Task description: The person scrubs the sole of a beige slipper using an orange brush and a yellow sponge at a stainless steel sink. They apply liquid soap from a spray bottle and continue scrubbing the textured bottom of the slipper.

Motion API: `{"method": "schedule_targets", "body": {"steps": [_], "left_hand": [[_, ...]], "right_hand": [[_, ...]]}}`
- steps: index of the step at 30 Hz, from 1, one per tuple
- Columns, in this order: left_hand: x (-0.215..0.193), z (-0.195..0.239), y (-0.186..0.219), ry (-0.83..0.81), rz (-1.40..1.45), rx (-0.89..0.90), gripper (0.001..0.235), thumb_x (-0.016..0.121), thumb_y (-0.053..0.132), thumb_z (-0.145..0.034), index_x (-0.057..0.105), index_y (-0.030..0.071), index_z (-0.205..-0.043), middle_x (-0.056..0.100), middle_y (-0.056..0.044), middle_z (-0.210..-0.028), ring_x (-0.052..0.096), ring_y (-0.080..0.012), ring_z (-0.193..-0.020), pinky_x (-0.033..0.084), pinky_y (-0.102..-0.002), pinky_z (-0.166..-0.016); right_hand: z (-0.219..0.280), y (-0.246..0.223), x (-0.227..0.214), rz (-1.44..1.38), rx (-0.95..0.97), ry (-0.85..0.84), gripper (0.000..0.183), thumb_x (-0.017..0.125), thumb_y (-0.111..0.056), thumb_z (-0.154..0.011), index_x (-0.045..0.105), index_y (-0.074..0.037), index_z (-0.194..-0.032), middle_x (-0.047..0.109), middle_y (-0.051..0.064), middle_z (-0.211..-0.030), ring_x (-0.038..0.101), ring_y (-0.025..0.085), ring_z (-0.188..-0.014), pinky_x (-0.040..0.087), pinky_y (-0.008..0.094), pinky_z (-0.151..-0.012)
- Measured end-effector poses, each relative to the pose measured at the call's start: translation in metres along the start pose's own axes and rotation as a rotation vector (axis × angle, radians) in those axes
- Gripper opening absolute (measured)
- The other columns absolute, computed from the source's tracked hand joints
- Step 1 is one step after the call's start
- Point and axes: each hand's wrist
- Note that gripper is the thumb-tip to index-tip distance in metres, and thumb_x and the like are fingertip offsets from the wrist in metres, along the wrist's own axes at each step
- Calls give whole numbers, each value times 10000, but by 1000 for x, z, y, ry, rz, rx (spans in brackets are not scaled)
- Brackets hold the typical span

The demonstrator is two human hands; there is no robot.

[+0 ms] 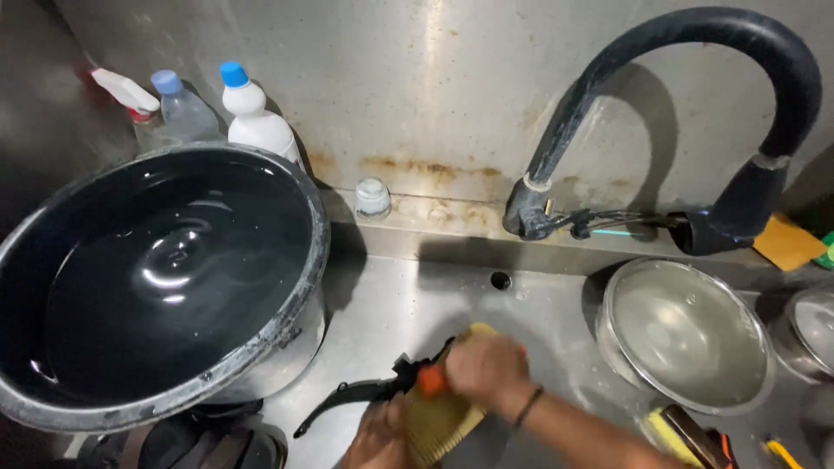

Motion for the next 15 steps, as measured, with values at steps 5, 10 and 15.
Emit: {"method": "schedule_targets", "body": {"steps": [5,10,15], "left_hand": [[-92,-50,70,-1036,-236,-774,1262,748,757,-599,254,153,-1590,231,-100,-1682,277,-259,-1551,210,-344,-1291],[-88,40,37,-234,51,-203,1062,794,492,-689,258,236,-1570,448,-74,-1466,403,-289,-1418,419,-410,-1105],[-88,40,31,-261,150,-102,960,787,478,-740,328,92,-1491,538,-163,-1328,495,-424,-1273,483,-545,-993]], "right_hand": [[-12,-110,144,2146,560,419,480,586,-753,-755,575,-301,-596,595,-87,-684,582,91,-673,408,293,-556],[-8,-99,131,2402,423,-60,229,473,-200,-819,685,-214,-735,699,14,-734,677,300,-696,452,452,-453],[7,-30,7,2129,-83,-3,264,594,-271,-777,479,-317,-544,495,-137,-532,521,129,-502,403,374,-469]]}}
Point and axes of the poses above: each hand's wrist, its own z-axis away from the middle knuckle, its own x-axis out of the palm, y = z × x
